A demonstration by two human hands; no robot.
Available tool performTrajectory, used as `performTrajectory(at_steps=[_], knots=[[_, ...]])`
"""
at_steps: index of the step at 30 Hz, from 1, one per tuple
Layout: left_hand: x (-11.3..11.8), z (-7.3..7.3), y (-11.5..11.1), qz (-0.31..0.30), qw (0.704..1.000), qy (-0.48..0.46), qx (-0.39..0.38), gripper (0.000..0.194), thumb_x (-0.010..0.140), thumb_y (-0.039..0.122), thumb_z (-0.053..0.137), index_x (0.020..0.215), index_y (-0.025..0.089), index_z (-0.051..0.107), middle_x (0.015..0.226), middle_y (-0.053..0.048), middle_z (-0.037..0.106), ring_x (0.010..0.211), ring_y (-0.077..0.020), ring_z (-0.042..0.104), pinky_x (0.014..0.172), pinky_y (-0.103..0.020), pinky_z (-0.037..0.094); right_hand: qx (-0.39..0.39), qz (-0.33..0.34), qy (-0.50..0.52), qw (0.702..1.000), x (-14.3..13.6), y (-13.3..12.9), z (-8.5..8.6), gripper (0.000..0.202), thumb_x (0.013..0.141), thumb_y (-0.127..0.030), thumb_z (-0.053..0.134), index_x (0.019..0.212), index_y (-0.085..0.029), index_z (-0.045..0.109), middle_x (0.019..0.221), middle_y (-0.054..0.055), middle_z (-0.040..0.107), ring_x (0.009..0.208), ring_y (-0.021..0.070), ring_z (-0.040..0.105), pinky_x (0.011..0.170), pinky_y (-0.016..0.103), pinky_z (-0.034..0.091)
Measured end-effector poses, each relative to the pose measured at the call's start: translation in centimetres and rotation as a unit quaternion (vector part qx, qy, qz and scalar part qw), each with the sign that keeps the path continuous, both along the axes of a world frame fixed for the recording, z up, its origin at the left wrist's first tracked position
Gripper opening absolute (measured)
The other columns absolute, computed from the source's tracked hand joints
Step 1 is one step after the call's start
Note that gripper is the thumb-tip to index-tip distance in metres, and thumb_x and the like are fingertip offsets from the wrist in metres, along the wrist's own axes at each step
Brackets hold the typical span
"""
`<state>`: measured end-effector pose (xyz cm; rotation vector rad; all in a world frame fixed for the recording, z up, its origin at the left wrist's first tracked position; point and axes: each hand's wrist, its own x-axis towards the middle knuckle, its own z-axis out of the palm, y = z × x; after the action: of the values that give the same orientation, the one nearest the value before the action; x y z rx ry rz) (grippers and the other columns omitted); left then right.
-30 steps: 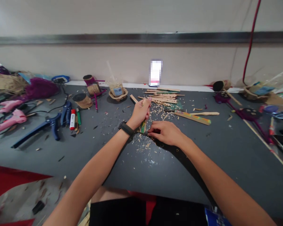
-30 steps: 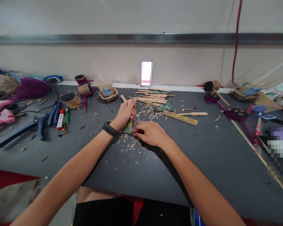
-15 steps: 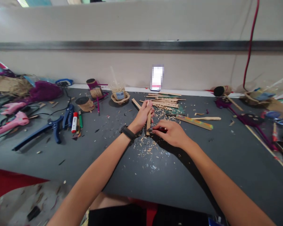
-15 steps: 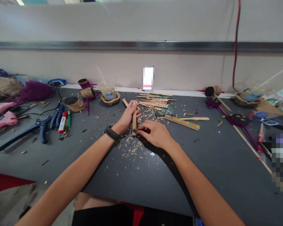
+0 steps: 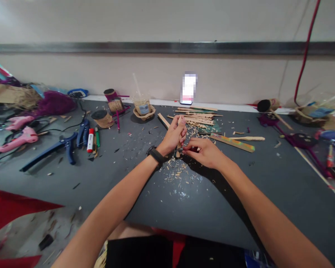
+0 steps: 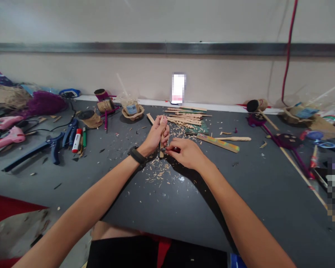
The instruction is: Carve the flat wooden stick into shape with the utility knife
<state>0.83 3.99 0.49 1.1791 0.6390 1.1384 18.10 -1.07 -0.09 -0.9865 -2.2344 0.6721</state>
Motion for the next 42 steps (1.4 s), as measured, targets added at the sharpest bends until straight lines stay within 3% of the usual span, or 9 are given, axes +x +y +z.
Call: performTrajectory(at_steps=[5,15,19,24,29,42], knots=[[0.2,0.1,-0.3,-0.016,1.0,0.005,0.013,0.044,0.097,0.065,0.068,0.104,0.028,0.046,0.063,0.011,0.043,0.04,-0.0046,0.034,0.041,-0.021,0.025,-0.019,0.029,-0.013,0.999,-0.2,-0.2,-0.2,0.012,0.098,-0.027,0.071,0.087,-0.024,0.074,0.09,0.001,0.077,0.082,0.018,0.067,0.076,0.033,0.047],[0.5,0.0,-0.6,-0.018,0.999,0.016,0.03,0.044,0.096,0.066,0.068,0.101,0.027,0.047,0.063,0.01,0.043,0.041,-0.0042,0.032,0.04,-0.021,0.024,-0.036,0.016,-0.04,0.998,-0.4,-0.3,-0.3,0.014,0.098,-0.027,0.072,0.085,-0.024,0.071,0.085,0.0,0.076,0.075,0.0165,0.064,0.071,0.032,0.044],[0.3,0.3,-0.7,-0.005,1.0,0.019,0.024,0.043,0.096,0.063,0.068,0.1,0.028,0.044,0.062,0.012,0.044,0.039,-0.0049,0.034,0.039,-0.021,0.027,-0.042,0.002,-0.103,0.994,-0.8,-0.9,-0.5,0.01,0.097,-0.03,0.074,0.088,-0.025,0.074,0.087,0.001,0.077,0.075,0.0177,0.064,0.069,0.033,0.042],[-0.3,0.3,0.0,0.033,0.999,-0.004,-0.026,0.039,0.098,0.058,0.066,0.096,0.028,0.042,0.06,0.012,0.046,0.037,-0.0069,0.038,0.038,-0.023,0.029,-0.024,-0.013,-0.112,0.993,-0.8,-1.2,-0.2,0.016,0.099,-0.037,0.073,0.088,-0.026,0.076,0.089,0.002,0.077,0.079,0.0187,0.065,0.068,0.033,0.041],[-1.1,0.4,0.8,0.042,0.99,-0.035,-0.128,0.042,0.104,0.058,0.051,0.08,0.025,0.041,0.048,0.01,0.034,0.035,-0.0085,0.031,0.038,-0.025,0.024,0.002,-0.043,-0.052,0.998,0.1,-0.9,0.3,0.01,0.098,-0.036,0.074,0.095,-0.028,0.078,0.092,0.0,0.078,0.08,0.0177,0.067,0.071,0.033,0.045],[-1.2,1.3,0.5,0.023,0.987,-0.045,-0.154,0.039,0.111,0.046,0.035,0.08,0.024,0.042,0.052,0.009,0.038,0.034,-0.0084,0.033,0.039,-0.024,0.024,0.018,-0.072,-0.051,0.996,-0.9,-1.5,0.4,0.017,0.102,-0.036,0.068,0.107,-0.033,0.083,0.107,0.0,0.082,0.093,0.0201,0.074,0.077,0.035,0.052]])
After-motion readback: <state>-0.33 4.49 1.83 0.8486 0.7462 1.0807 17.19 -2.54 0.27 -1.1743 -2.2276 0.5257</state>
